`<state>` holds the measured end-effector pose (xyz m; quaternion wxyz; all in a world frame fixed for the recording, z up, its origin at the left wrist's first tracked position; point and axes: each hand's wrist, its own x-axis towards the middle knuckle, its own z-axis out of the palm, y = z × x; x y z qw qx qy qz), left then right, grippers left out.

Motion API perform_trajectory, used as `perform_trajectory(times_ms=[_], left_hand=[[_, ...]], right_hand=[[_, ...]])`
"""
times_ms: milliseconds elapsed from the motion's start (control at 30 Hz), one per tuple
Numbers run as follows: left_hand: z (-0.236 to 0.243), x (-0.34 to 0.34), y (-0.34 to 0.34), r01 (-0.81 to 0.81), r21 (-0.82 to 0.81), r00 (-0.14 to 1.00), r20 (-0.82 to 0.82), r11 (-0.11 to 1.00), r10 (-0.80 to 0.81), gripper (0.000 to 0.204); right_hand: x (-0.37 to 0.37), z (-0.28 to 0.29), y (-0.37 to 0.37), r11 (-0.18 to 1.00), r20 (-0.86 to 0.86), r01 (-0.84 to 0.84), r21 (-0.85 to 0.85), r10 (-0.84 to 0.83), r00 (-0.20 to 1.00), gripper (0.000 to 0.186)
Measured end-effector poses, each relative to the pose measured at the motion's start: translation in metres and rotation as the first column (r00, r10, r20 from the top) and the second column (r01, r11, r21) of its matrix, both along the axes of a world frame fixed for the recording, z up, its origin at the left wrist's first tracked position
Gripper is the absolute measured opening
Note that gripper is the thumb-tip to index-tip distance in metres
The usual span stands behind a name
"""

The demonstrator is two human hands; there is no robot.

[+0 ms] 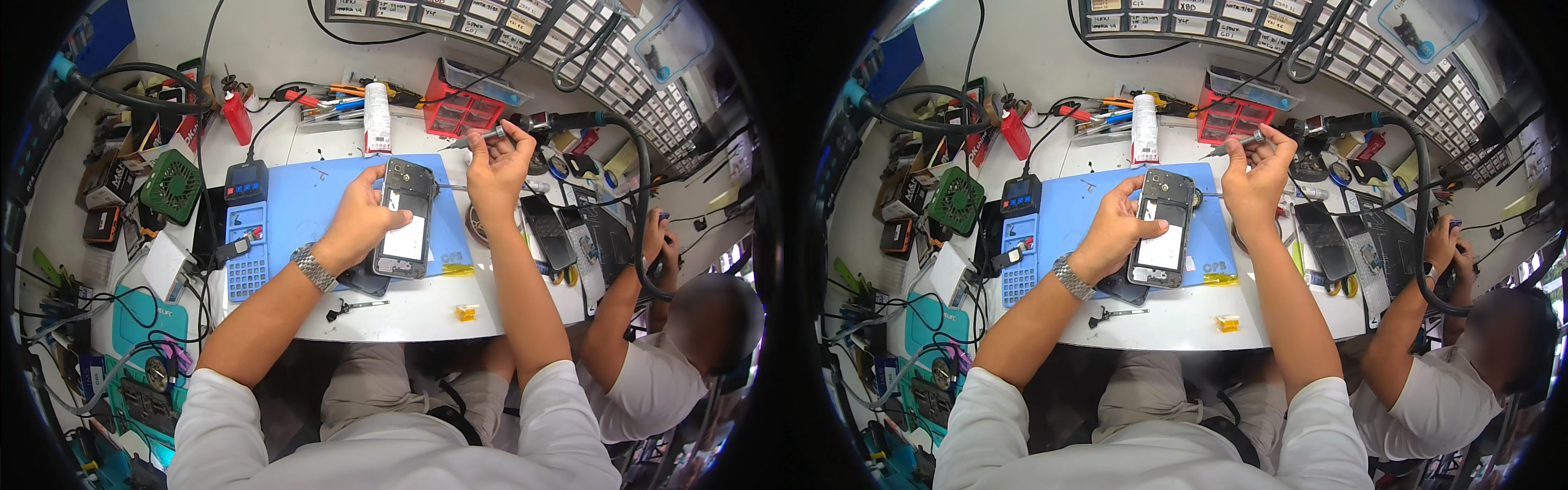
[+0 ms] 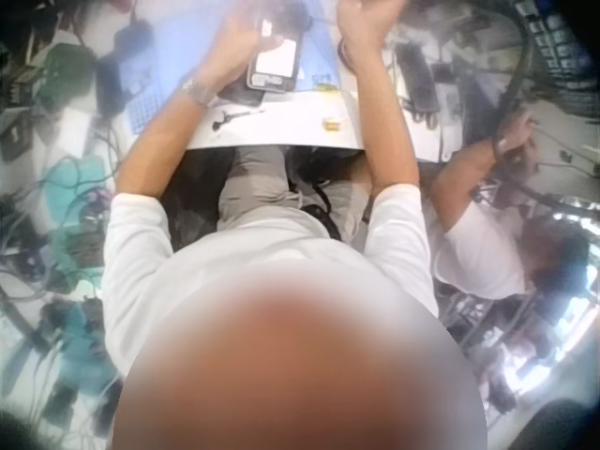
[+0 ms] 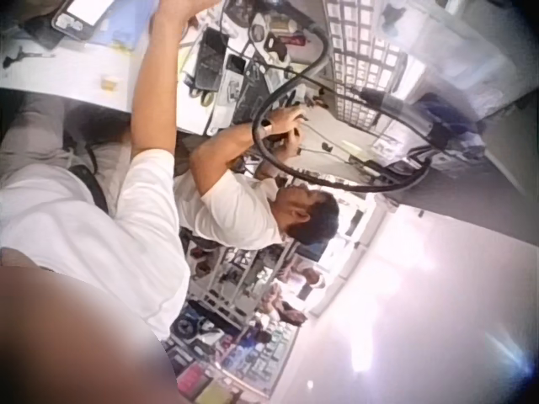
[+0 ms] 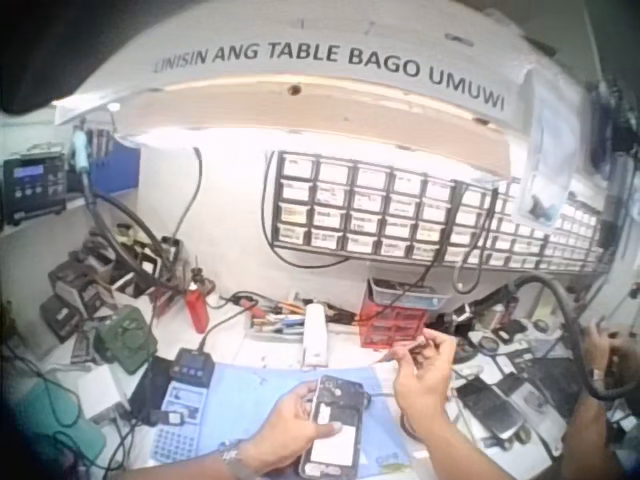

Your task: The person uses a screwdriver to remove screws from the back of a disassembled smartphone, then places the phone on the counter and hands it to a customer. The person then picks up a blue smartphone and shows it to the customer.

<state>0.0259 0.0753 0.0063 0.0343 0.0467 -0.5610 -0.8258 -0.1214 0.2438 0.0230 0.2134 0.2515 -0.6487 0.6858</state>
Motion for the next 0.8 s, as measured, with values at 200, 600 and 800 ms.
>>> perform_trajectory(times_ms=[200, 600, 800], left_hand=[[0.000, -0.001, -0.001, -0.002, -0.012, 1.000, 0.029, 1.000, 0.002, 0.075], [0.003, -0.001, -0.002, -0.010, -0.005, 1.000, 0.029, 1.000, 0.010, 0.078], [0.004, 0.001, -0.001, -0.005, 0.052, 1.000, 0.017, 0.999, 0.004, 0.078]], right_hand=[[-0.051, -0.014, -0.011, 0.906, 0.152, 0.137, 0.400, -0.213, 0.965, 0.043], [-0.063, -0.023, -0.019, 0.870, 0.108, 0.177, 0.460, -0.253, 0.962, 0.043], [-0.014, 0.004, -0.014, 0.994, 0.227, -0.097, -0.056, 0.107, 0.968, 0.049]])
